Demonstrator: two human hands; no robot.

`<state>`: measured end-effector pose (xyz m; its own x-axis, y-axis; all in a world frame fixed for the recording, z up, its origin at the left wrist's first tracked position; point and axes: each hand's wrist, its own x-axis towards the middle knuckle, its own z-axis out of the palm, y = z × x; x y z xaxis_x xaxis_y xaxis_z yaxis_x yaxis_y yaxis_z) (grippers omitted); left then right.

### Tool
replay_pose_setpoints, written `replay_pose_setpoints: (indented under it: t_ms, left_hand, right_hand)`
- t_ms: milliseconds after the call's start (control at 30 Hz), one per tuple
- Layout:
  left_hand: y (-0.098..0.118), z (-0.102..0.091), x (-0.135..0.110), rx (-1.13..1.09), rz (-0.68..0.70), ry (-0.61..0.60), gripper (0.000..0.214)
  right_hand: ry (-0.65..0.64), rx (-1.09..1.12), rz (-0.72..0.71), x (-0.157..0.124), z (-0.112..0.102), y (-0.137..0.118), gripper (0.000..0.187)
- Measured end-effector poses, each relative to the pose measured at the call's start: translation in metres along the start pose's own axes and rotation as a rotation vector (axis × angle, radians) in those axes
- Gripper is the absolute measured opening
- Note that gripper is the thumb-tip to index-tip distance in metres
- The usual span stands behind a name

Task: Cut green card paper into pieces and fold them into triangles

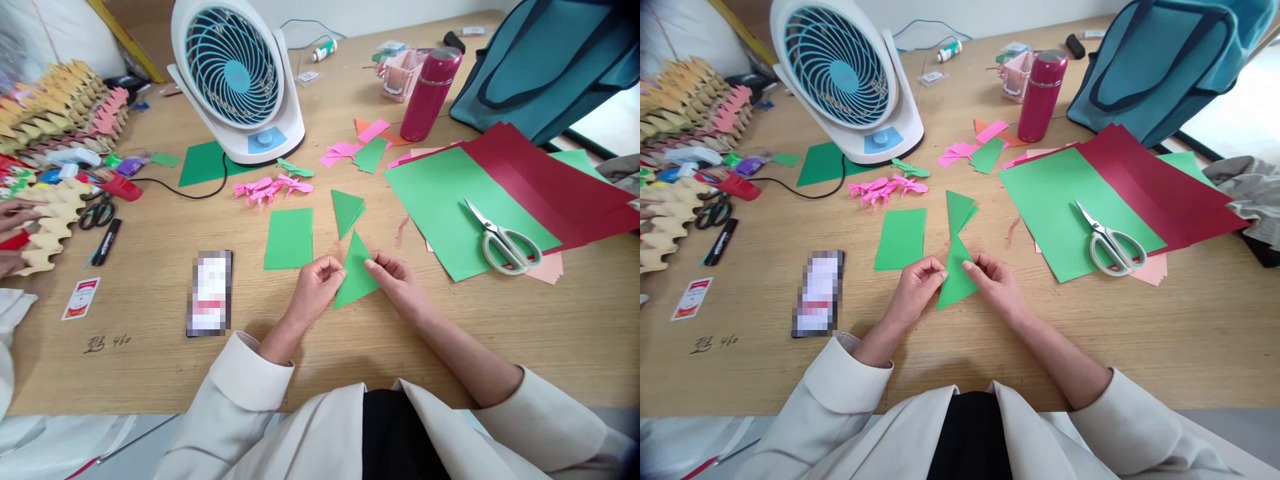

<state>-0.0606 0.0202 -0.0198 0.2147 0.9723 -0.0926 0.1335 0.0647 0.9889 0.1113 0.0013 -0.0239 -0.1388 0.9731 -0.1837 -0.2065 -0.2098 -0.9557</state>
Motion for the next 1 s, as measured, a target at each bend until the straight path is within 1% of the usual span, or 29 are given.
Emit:
replay_pose_setpoints:
  t_ms: [67, 167, 267, 367, 467, 567, 667, 867, 1000]
  left_hand:
    - [-0.0006, 0.0003, -0.0003, -0.008, -0.004, -0.001, 0.015]
    - [-0.0012, 0.0001, 0.0000, -0.020, -0.023, 0.003, 0.015]
    - [-0.0024, -0.0008, 0.0008, -0.041, -0.060, 0.010, 0.016]
    - [-0.0037, -0.0011, 0.0012, -0.054, -0.075, 0.020, 0.017]
    - [-0.0037, 0.0000, 0.0006, -0.059, -0.077, 0.019, 0.017]
    - [-0.0019, 0.0017, -0.0006, -0.062, -0.068, 0.017, 0.016]
    - [0.0004, 0.0030, -0.0014, -0.069, -0.072, 0.009, 0.016]
    - [0.0008, 0.0031, -0.0015, -0.071, -0.069, 0.006, 0.016]
    - [-0.0013, 0.0026, -0.0012, -0.039, -0.038, 0.015, 0.015]
  right_hand:
    - [-0.020, -0.011, 0.007, 0.0008, 0.0013, 0.0003, 0.031]
    - [-0.012, -0.017, 0.016, 0.0022, 0.0016, 0.0019, 0.030]
    - [0.021, 0.063, 0.014, 0.0035, -0.0016, 0.0036, 0.029]
    - [0.035, 0.139, -0.006, 0.0044, -0.0047, 0.0037, 0.037]
    - [-0.001, 0.073, 0.011, 0.0038, -0.0033, 0.0022, 0.032]
    - [0.004, -0.012, 0.029, 0.0027, 0.0011, 0.0015, 0.032]
    - [0.041, -0.033, 0.025, 0.0022, 0.0038, 0.0021, 0.031]
    - [0.043, -0.079, 0.006, 0.0017, 0.0034, 0.0024, 0.028]
    - [0.045, -0.099, -0.027, 0.0012, 0.0038, 0.0053, 0.024]
